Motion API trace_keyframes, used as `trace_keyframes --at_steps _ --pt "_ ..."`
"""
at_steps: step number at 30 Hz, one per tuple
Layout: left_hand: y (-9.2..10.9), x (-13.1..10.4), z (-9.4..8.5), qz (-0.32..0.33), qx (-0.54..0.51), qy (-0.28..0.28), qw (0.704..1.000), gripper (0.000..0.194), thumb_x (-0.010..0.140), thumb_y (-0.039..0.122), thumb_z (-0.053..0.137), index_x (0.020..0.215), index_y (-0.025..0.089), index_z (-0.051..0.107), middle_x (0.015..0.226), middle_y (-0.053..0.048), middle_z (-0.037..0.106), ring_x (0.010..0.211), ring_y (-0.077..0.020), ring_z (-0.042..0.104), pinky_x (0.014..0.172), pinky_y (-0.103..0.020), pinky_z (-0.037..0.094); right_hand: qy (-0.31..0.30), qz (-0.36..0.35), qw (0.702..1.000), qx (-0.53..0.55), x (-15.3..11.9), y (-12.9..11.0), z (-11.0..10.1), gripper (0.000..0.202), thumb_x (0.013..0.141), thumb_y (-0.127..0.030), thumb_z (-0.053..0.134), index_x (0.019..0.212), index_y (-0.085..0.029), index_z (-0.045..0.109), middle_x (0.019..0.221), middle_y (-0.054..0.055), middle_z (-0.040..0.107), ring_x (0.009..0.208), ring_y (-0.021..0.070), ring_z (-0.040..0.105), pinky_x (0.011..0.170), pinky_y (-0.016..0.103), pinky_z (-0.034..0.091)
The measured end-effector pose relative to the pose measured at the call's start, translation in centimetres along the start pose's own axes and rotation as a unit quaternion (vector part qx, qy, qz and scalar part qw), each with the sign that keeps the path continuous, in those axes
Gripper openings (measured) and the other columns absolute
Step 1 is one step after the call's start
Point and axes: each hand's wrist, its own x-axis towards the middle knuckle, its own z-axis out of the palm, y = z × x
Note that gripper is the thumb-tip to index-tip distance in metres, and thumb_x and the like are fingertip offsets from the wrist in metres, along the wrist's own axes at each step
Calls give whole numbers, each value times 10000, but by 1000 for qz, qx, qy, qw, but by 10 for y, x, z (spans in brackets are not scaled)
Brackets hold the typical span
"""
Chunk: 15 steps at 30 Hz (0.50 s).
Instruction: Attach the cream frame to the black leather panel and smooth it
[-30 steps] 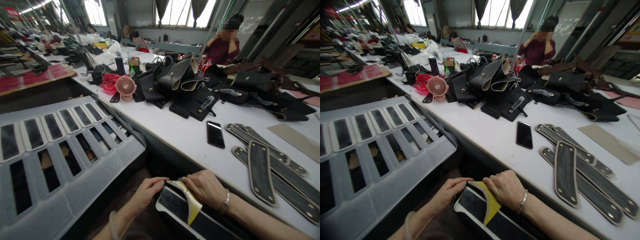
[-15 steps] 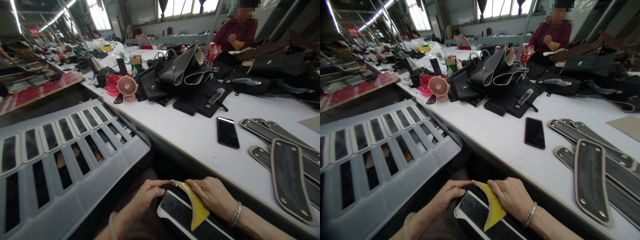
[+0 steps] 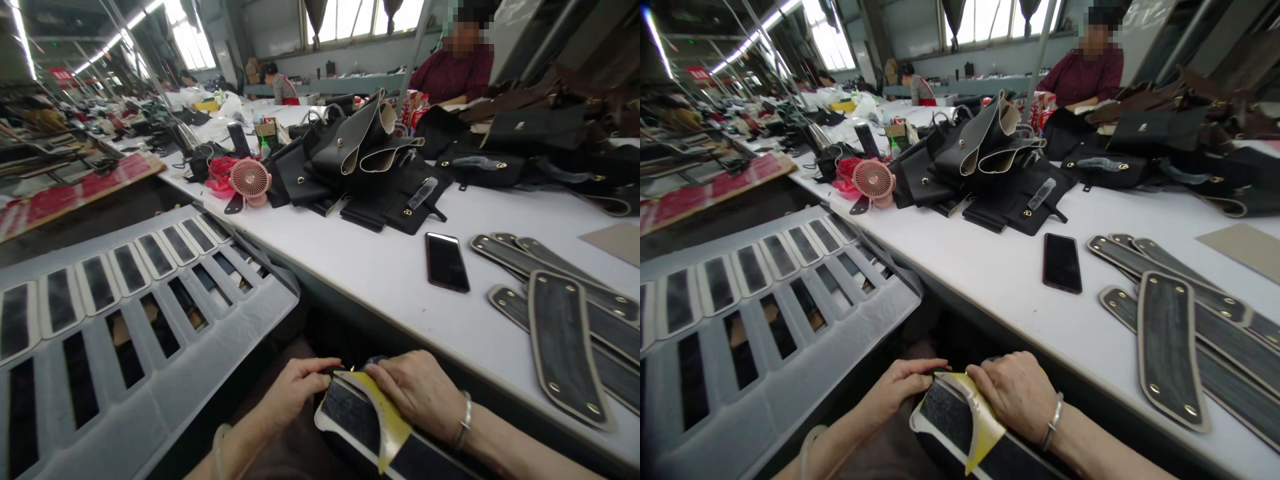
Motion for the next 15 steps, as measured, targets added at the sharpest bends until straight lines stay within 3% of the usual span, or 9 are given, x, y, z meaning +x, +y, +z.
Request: trace_keyframes --at_steps 3,7,10,13,15 --pt "-2 5 -3 19 -33 -37 999 432 840 407 600 1147 122 706 1041 -103 743 1052 -295 633 943 -375 439 19 55 998 39 -6 2 0 650 1020 -454 150 622 -213 603 567 34 636 536 171 608 561 293 312" --pt "-5 8 4 47 9 -3 999 431 850 473 608 1106 147 729 992 -87 744 941 -264 637 860 -339 444 35 121 990 68 -14 3 -12 656 992 -533 144 607 -203 560 530 35 570 494 166 523 553 299 292" --pt "-4 7 8 64 23 12 998 411 845 496 616 1066 173 742 1027 -70 726 934 -244 605 838 -311 422 72 190 972 121 -25 2 -32 617 933 -652 245 598 -201 501 532 18 511 515 161 471 540 293 286" --pt "-7 3 8 60 7 -10 998 445 847 536 594 1085 183 725 1002 -62 715 925 -238 606 819 -304 432 59 234 923 300 -45 -6 -53 566 814 -741 474 759 -187 572 609 -9 510 530 141 459 508 259 324" --pt "-20 -1 8 34 -49 -10 998 511 870 574 529 1190 198 660 1077 -64 694 995 -249 608 854 -319 444 36 260 854 450 -63 -19 -58 585 732 -737 608 902 -177 591 650 -19 528 510 131 488 483 242 358"
